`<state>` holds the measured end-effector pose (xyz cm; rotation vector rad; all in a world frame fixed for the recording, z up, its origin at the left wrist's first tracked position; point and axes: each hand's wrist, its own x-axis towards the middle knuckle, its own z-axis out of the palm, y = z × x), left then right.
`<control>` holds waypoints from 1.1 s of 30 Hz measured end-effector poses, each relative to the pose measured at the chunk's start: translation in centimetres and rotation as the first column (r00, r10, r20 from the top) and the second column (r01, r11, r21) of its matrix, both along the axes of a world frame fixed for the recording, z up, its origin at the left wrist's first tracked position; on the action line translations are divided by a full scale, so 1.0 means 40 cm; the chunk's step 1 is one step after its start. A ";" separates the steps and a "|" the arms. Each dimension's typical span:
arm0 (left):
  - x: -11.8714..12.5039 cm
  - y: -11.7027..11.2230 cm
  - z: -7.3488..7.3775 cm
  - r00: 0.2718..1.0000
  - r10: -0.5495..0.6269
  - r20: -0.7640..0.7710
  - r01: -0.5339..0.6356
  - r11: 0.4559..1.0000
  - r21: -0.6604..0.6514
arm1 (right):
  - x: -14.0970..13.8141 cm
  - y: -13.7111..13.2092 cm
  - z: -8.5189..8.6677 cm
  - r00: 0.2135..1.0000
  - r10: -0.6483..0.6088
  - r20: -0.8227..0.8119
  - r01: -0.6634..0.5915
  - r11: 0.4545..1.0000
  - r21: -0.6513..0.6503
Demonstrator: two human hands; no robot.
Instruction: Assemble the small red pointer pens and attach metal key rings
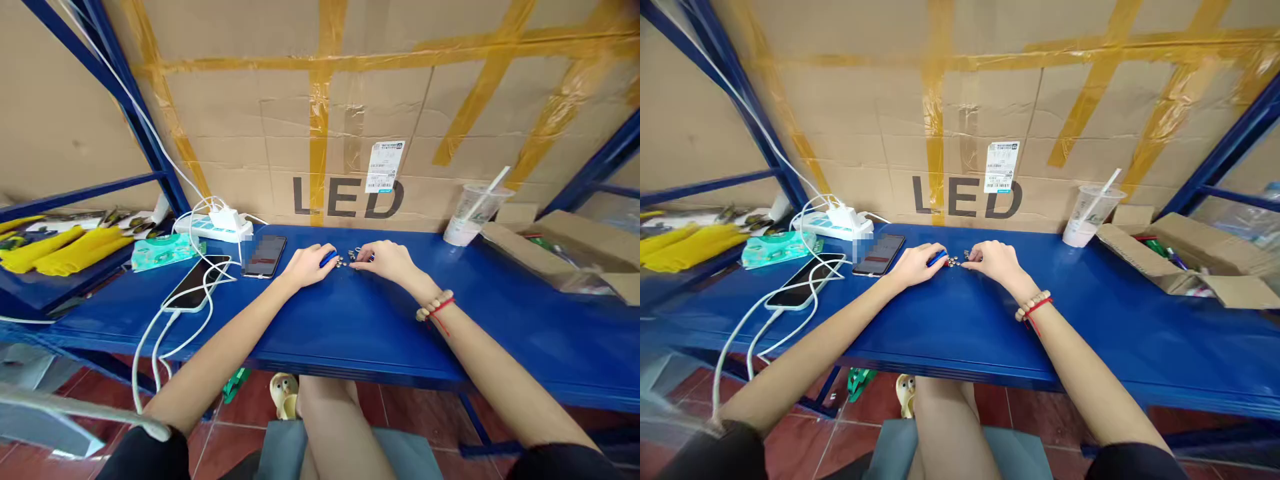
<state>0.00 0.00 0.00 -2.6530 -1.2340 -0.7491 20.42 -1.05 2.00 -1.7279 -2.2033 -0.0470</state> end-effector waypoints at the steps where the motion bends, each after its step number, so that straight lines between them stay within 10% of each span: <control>1: 0.001 0.002 0.000 1.000 0.001 -0.005 -0.001 1.000 0.003 | -0.002 0.001 -0.001 1.000 -0.018 -0.007 0.018 1.000 0.013; 22: 0.004 -0.002 0.007 0.999 -0.033 0.015 0.034 0.997 -0.073 | 0.000 0.010 0.003 0.979 -0.115 -0.168 0.130 0.988 0.083; 33: 0.004 -0.003 0.006 1.000 0.006 -0.011 -0.006 0.998 -0.055 | 0.005 0.018 0.006 0.868 0.176 -0.464 -0.047 0.960 0.277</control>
